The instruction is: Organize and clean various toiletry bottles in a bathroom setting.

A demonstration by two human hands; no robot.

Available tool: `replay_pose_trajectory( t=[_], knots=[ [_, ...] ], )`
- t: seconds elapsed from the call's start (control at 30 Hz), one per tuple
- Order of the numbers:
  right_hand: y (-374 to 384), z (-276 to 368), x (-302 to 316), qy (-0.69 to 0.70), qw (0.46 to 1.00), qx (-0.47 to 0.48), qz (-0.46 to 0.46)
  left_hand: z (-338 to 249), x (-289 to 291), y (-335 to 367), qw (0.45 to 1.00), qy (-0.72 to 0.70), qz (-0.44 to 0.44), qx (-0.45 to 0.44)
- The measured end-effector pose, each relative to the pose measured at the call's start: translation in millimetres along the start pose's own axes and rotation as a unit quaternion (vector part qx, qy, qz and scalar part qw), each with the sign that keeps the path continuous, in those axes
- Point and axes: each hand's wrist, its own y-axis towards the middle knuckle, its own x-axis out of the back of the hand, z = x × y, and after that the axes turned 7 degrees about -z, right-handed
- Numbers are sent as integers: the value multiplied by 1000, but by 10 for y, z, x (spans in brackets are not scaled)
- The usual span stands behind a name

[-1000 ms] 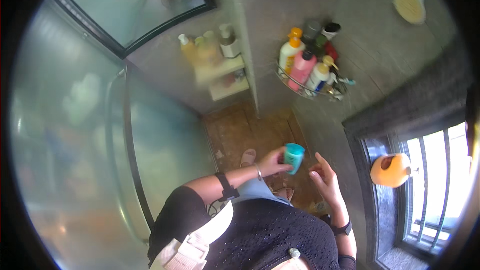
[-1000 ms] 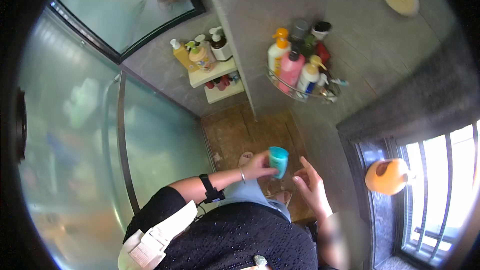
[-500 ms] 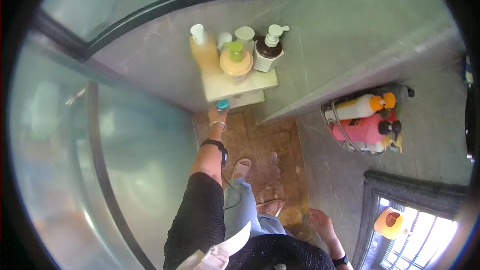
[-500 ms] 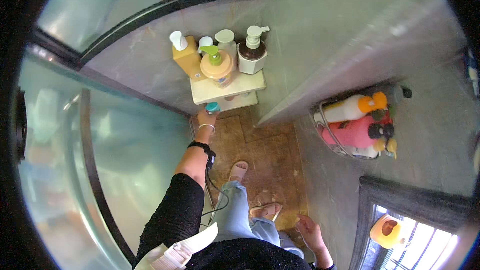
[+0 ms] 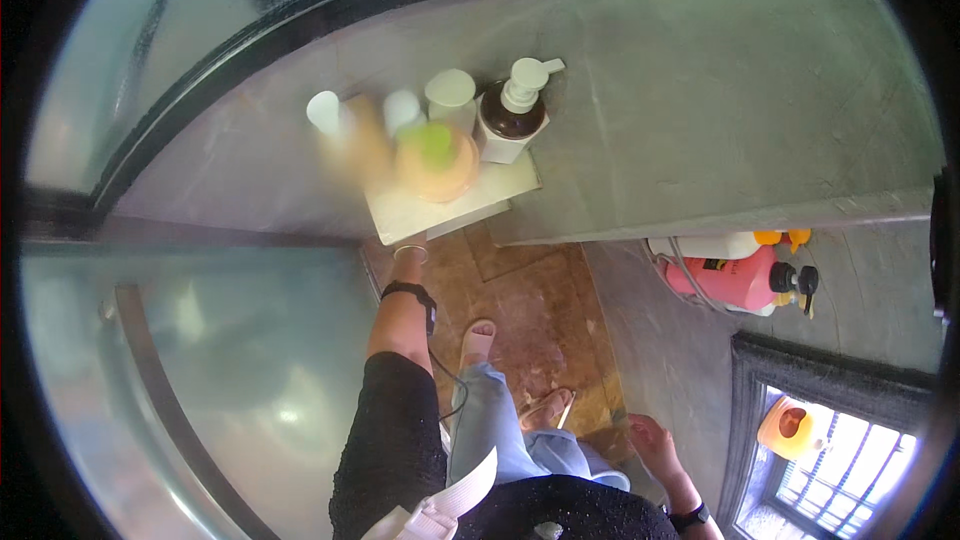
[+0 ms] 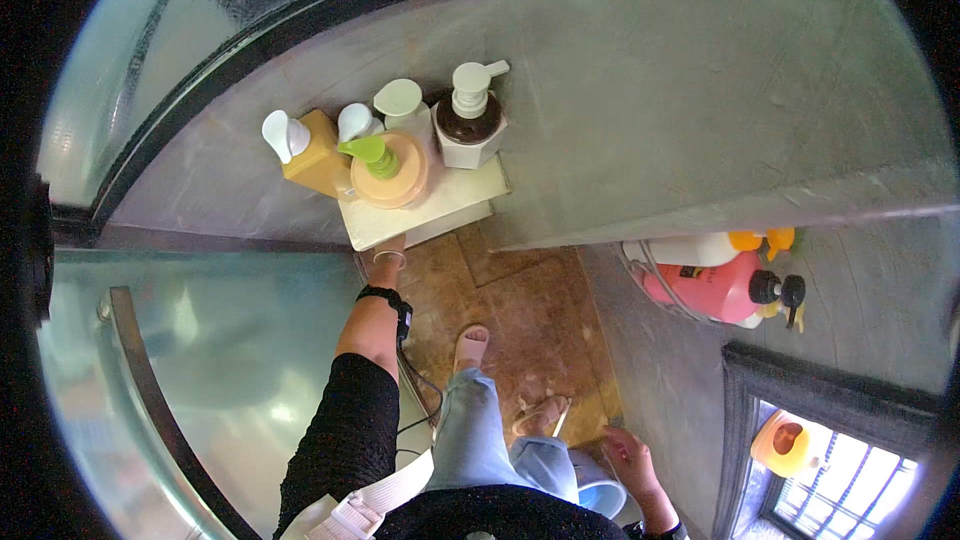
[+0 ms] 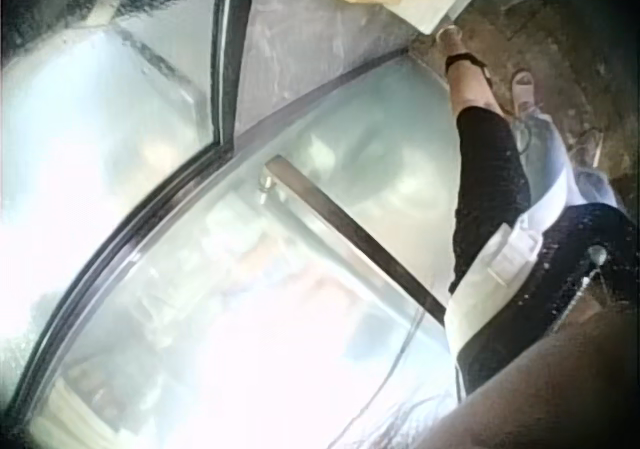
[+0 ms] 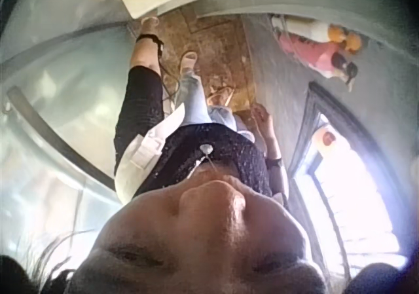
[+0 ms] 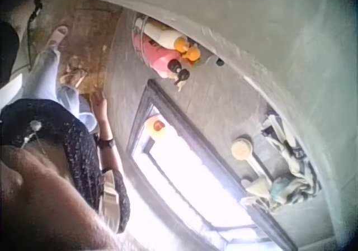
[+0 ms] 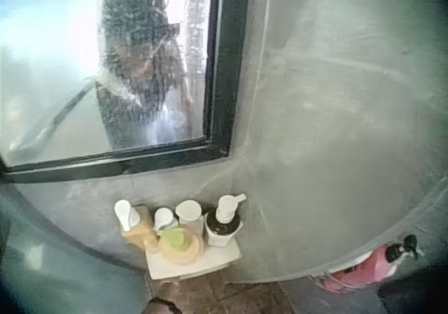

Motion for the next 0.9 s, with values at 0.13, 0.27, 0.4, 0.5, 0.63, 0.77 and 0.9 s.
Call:
replay_pose_trajectory(
  t=[0.13,0.27,0.4,0.5,0.63,0.77,0.9],
  knots=[
    [-99,293,19,-3,1000,7,4,8,225,-197,993,-30,-61,94],
    [-220,-175,276,-9,999,-3,-45,-124,517,-796,976,-171,-73,112],
    [-527,-838,628,24,991,-55,-122,-933,1001,-2009,900,-353,55,252],
    [-336,-1010,653,241,948,-55,-199,130,1340,-1958,934,-212,174,231],
    [-755,-1331,1338,207,852,66,-477,-232,1344,-2281,870,-102,468,112],
    [-1101,-1483,2102,111,679,73,-722,-724,1333,-2555,867,-52,493,-50],
    [-1031,-1539,2804,-34,737,104,-667,-1376,1255,-2933,848,-72,516,-99]
  ],
)
